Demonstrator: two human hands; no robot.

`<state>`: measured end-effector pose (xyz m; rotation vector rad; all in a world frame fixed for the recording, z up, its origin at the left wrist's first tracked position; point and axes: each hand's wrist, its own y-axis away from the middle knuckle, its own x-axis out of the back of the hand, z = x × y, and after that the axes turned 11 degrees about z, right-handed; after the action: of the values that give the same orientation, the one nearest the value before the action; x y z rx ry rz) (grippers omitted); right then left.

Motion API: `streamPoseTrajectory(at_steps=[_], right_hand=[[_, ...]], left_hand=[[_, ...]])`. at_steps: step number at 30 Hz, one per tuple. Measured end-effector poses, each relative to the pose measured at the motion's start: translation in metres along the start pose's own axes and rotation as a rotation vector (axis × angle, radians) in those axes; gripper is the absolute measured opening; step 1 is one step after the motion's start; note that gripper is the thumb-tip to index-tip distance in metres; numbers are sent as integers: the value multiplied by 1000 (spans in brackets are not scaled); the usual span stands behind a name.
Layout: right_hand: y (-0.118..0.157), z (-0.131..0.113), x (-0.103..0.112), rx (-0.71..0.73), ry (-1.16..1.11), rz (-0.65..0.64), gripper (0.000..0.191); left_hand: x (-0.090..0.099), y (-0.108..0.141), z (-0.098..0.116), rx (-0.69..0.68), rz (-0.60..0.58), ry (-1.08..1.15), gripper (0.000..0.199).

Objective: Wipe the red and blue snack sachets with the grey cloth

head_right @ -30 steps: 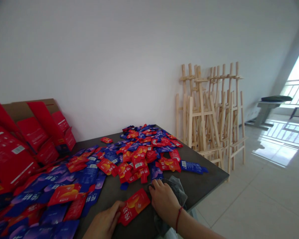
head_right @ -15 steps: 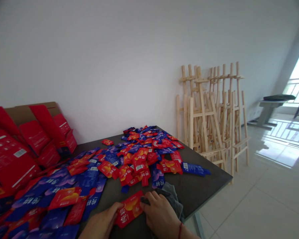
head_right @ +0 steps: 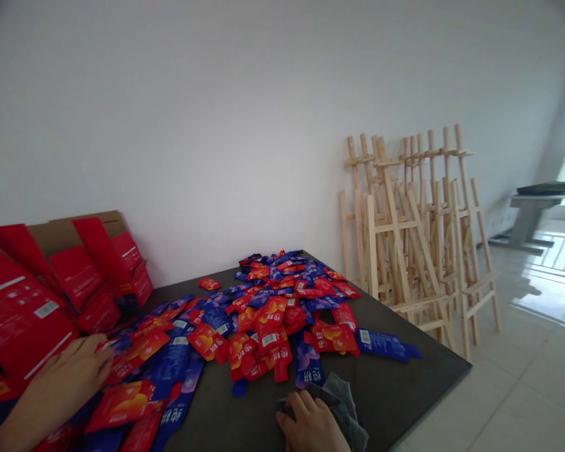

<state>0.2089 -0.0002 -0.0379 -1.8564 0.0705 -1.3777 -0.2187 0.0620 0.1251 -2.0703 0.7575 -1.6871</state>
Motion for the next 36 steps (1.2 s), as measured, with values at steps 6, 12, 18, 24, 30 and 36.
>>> streamPoseTrajectory(at_steps=[6,12,18,24,30,36], right_hand=[[0,0,0,5,-6,32,29],[-1,2,2,-5,-16,1,31],[-4,-2,12,-58,-64,-95,37],[-14,-16,38,-146,-185,-174,37],[-26,-10,65,-243,-235,-113,37],[-35,-33,82,-122,-200,-95,36]], left_hand=[[-35,-21,104,-348,-207,203,41],[-62,-37,165,-503,-287,254,39],[-28,-27,147,-499,-267,317,31],[26,28,167,-10,-202,897,35],[-10,83,229,632,-471,1431,57],[-32,94,252,629,-740,1553,67]])
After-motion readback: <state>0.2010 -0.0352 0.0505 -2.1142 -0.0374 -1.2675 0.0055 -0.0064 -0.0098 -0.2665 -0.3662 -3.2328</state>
